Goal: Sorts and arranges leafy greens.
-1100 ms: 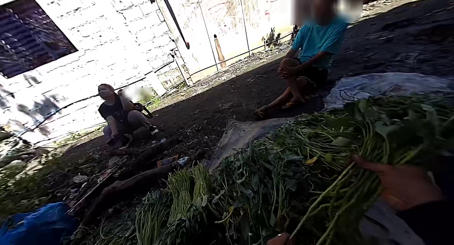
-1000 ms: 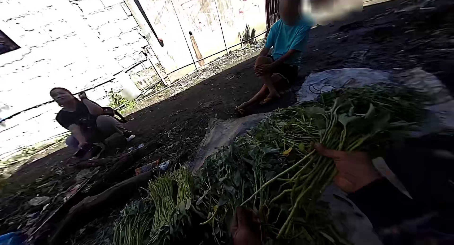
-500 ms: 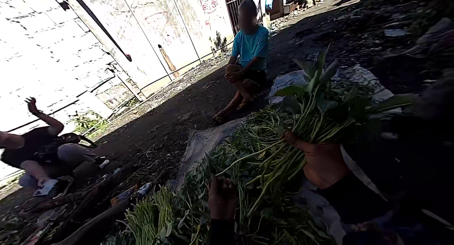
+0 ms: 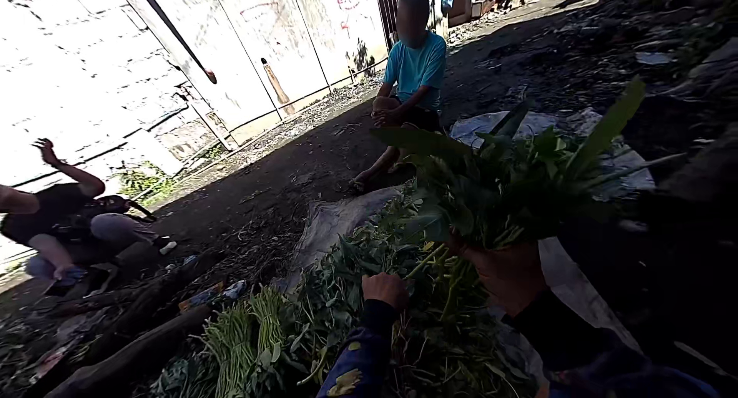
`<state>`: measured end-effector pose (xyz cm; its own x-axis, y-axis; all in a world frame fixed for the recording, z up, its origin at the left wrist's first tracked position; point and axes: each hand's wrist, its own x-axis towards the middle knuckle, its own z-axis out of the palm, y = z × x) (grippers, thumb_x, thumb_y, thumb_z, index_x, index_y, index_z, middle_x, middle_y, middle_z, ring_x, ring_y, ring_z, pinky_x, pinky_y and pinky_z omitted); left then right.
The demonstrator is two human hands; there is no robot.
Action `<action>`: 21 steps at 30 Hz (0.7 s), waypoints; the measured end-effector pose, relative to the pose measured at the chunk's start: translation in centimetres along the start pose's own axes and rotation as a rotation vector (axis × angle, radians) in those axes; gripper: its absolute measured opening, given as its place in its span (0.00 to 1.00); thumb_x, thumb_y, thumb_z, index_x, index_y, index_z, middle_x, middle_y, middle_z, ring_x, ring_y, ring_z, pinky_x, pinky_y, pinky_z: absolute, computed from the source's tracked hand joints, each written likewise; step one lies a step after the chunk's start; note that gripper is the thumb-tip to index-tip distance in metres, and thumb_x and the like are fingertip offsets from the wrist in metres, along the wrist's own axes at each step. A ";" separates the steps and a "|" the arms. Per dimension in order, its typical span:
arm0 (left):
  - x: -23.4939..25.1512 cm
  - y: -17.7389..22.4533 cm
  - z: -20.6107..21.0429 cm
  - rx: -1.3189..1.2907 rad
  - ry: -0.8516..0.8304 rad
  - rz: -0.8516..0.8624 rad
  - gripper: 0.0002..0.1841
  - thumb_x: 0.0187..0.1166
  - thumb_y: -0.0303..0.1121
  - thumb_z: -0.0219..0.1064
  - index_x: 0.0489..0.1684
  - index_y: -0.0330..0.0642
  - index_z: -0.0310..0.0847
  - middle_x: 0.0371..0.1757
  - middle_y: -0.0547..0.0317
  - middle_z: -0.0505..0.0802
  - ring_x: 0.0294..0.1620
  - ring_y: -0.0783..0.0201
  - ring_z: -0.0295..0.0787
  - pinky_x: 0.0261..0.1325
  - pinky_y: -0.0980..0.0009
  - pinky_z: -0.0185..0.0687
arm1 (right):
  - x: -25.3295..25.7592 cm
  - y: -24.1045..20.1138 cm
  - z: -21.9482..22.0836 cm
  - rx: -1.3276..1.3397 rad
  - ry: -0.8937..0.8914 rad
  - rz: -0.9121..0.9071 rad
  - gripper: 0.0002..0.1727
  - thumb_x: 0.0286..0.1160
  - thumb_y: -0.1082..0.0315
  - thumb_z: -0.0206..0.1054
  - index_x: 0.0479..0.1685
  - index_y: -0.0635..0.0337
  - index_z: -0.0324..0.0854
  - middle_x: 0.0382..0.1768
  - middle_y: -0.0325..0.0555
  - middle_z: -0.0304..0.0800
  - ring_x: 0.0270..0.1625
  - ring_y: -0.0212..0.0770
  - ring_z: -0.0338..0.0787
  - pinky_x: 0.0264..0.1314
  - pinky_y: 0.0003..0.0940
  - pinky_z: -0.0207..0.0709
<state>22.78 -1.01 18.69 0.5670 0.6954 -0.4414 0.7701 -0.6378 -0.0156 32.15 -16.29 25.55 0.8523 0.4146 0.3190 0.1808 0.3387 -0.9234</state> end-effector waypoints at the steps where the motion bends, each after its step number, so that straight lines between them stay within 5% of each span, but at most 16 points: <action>1: 0.5 -0.6 -0.3 -0.138 0.069 -0.002 0.22 0.91 0.44 0.51 0.61 0.41 0.88 0.64 0.44 0.92 0.71 0.46 0.86 0.79 0.41 0.67 | 0.7 0.0 -0.3 0.041 0.051 -0.040 0.31 0.49 0.83 0.85 0.59 0.58 0.82 0.47 0.36 0.95 0.51 0.30 0.94 0.56 0.30 0.91; 4: 2.8 -4.5 2.2 -0.830 0.419 -0.132 0.23 0.94 0.44 0.53 0.51 0.36 0.91 0.46 0.42 0.93 0.50 0.47 0.89 0.60 0.45 0.78 | 4.1 -0.6 -3.3 0.244 0.250 -0.105 0.28 0.64 0.80 0.77 0.66 0.59 0.76 0.47 0.38 0.93 0.51 0.34 0.95 0.59 0.34 0.91; 6: 3.1 -6.1 4.0 -0.745 0.323 -0.226 0.30 0.95 0.53 0.44 0.60 0.39 0.89 0.62 0.41 0.92 0.68 0.43 0.86 0.73 0.37 0.72 | 6.1 -0.5 -5.9 0.363 0.335 -0.067 0.21 0.75 0.74 0.72 0.66 0.54 0.76 0.45 0.34 0.92 0.49 0.32 0.94 0.58 0.32 0.90; 8: 2.9 -6.3 6.3 -0.545 0.126 -0.239 0.34 0.93 0.59 0.42 0.61 0.40 0.89 0.67 0.41 0.90 0.73 0.43 0.84 0.73 0.36 0.74 | 6.9 0.3 -7.3 0.412 0.344 0.054 0.15 0.81 0.72 0.67 0.62 0.49 0.77 0.41 0.30 0.90 0.45 0.29 0.93 0.54 0.31 0.91; 13: 3.6 -6.0 10.3 -0.394 -0.067 -0.249 0.20 0.84 0.45 0.63 0.65 0.44 0.87 0.69 0.45 0.90 0.74 0.44 0.84 0.72 0.38 0.77 | 6.5 2.2 -5.7 0.295 0.300 0.333 0.15 0.77 0.73 0.70 0.60 0.56 0.79 0.43 0.39 0.93 0.44 0.33 0.94 0.48 0.31 0.90; 17: 1.2 -5.9 9.2 -0.801 0.189 -0.080 0.16 0.84 0.37 0.65 0.59 0.34 0.87 0.56 0.41 0.93 0.61 0.47 0.90 0.70 0.46 0.79 | 5.4 2.8 -4.2 0.266 0.178 0.394 0.18 0.76 0.75 0.72 0.64 0.59 0.79 0.52 0.44 0.95 0.50 0.40 0.96 0.55 0.38 0.91; 21: -2.2 -4.2 8.8 -1.236 0.482 0.095 0.09 0.77 0.28 0.72 0.46 0.30 0.88 0.38 0.51 0.94 0.38 0.65 0.90 0.49 0.64 0.86 | 3.7 3.5 -1.7 0.035 0.055 0.536 0.19 0.71 0.75 0.76 0.60 0.64 0.80 0.45 0.50 0.94 0.45 0.42 0.95 0.52 0.38 0.90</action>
<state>15.74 -2.78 11.87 0.4819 0.8757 -0.0319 0.3344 -0.1501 0.9304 36.74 -15.05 23.15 0.8452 0.4926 -0.2072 -0.3020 0.1203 -0.9457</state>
